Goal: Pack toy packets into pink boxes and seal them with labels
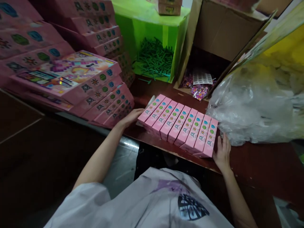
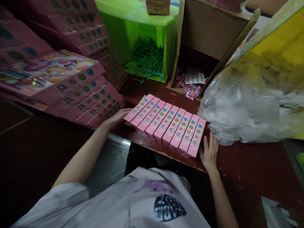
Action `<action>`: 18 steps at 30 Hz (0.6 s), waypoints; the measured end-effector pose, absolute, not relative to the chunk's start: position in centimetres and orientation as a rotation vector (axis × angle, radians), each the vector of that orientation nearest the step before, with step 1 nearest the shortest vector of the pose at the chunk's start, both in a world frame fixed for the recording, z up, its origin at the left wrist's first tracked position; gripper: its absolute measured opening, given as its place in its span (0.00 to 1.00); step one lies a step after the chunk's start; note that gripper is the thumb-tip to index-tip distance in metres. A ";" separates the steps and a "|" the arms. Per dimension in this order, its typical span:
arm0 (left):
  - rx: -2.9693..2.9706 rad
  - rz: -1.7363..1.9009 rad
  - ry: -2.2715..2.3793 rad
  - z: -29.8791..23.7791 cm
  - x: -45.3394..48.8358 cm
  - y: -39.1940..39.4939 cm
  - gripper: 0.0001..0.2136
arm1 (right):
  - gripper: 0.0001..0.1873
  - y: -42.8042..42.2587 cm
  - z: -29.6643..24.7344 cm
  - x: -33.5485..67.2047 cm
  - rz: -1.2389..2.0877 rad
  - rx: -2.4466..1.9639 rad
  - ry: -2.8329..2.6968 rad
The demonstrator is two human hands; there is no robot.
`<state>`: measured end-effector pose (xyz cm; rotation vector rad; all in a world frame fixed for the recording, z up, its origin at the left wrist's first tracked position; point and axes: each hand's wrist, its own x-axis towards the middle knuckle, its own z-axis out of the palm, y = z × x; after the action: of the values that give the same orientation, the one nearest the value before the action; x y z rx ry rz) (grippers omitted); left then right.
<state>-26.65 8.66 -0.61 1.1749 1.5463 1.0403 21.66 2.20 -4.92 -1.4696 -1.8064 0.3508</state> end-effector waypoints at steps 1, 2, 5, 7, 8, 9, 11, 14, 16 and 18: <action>1.172 1.063 1.521 -1.5 -26.7 8.2 0.26 | 0.40 2.6 -5.0 21.9 0.244 -1.389 -1.929; 1.171 1.123 1.507 -2.3 -26.5 7.9 0.28 | 0.39 3.3 -4.9 21.8 0.157 -1.293 -2.045; 1.175 1.256 1.459 -3.6 -25.5 8.0 0.32 | 0.39 5.5 -4.0 21.1 0.001 -1.038 -2.285; 1.233 1.245 1.414 -3.5 -25.3 8.4 0.32 | 0.35 6.5 -3.4 20.6 -0.009 -1.020 -2.307; 1.273 1.226 1.394 -3.2 -25.3 8.6 0.31 | 0.33 6.7 -3.2 20.4 0.010 -1.042 -2.296; 1.309 1.209 1.380 -2.9 -25.4 8.6 0.30 | 0.32 6.7 -3.3 20.2 0.052 -1.080 -2.264; 1.321 1.181 1.381 -2.3 -25.6 8.5 0.28 | 0.37 5.8 -3.9 19.8 0.216 -1.198 -2.116; 1.207 1.116 1.413 -2.0 -25.6 7.9 0.29 | 0.48 3.4 -5.5 18.7 0.649 -1.318 -1.759; 1.133 1.053 1.422 -2.2 -25.4 7.7 0.30 | 0.46 1.7 -6.3 17.9 0.925 -1.261 -1.558; 1.114 1.028 1.420 -2.3 -25.1 7.8 0.31 | 0.43 0.6 -6.4 17.2 1.076 -1.182 -1.474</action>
<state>-25.07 7.76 -2.27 1.1140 1.4205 1.0281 17.16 0.61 -6.39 -1.1824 -1.4739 1.0762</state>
